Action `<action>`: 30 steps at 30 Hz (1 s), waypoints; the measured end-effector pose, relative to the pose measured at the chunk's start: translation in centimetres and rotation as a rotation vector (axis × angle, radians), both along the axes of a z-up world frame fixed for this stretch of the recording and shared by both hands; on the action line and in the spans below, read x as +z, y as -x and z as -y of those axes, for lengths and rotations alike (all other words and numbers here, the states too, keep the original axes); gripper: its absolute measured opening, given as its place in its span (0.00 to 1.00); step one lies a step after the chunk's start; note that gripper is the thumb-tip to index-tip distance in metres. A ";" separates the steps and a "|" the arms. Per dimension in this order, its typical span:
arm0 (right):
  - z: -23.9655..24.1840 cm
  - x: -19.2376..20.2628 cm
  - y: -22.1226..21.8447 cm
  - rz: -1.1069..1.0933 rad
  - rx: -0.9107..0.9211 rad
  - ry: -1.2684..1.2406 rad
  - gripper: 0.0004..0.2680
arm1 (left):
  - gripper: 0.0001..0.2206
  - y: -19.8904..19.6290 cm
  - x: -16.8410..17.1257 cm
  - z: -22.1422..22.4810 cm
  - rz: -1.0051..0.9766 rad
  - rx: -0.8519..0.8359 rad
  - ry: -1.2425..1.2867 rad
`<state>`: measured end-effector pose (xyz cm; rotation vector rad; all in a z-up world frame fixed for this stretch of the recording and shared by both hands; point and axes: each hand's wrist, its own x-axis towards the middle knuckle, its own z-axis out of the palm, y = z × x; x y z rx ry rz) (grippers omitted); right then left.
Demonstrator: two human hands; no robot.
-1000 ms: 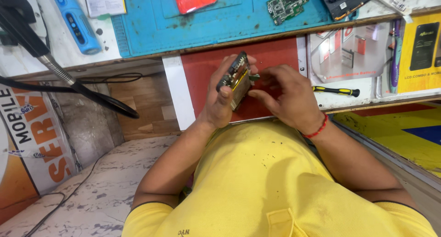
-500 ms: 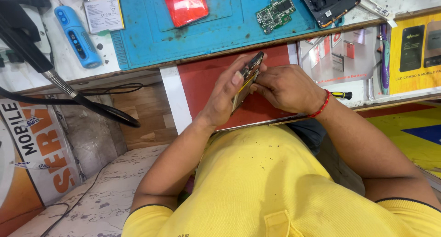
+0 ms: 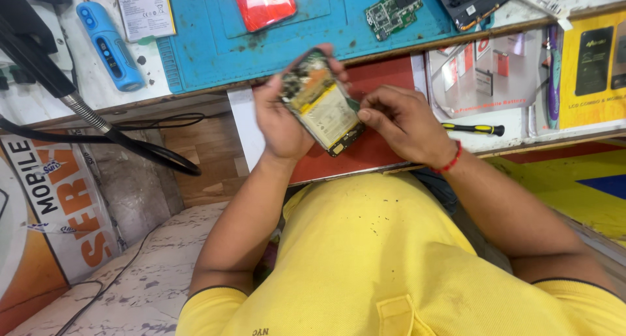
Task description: The person handles a red smartphone back cover and a disassembled phone chassis on a cluttered workbench. They use a screwdriver to loosen screws around the battery area and a prying tool to separate the back cover from the chassis, exposing internal components.
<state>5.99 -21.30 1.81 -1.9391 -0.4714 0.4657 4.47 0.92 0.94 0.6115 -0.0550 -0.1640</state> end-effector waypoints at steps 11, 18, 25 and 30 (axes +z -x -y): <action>0.9 -1.4 4.7 -0.550 -0.191 -0.279 0.09 | 0.33 2.0 -1.2 0.0 -0.244 0.076 0.220; 0.2 -1.6 4.7 -0.515 -0.191 -0.191 0.09 | 0.34 2.2 -1.6 -0.4 -0.264 0.079 0.223; 1.0 -3.2 4.7 -0.512 -0.237 -0.316 0.08 | 0.33 2.0 -2.3 -0.5 -0.226 0.125 0.211; 1.8 -3.2 4.5 -0.575 -0.333 -0.443 0.08 | 0.32 1.8 -2.0 -0.6 -0.288 0.161 0.284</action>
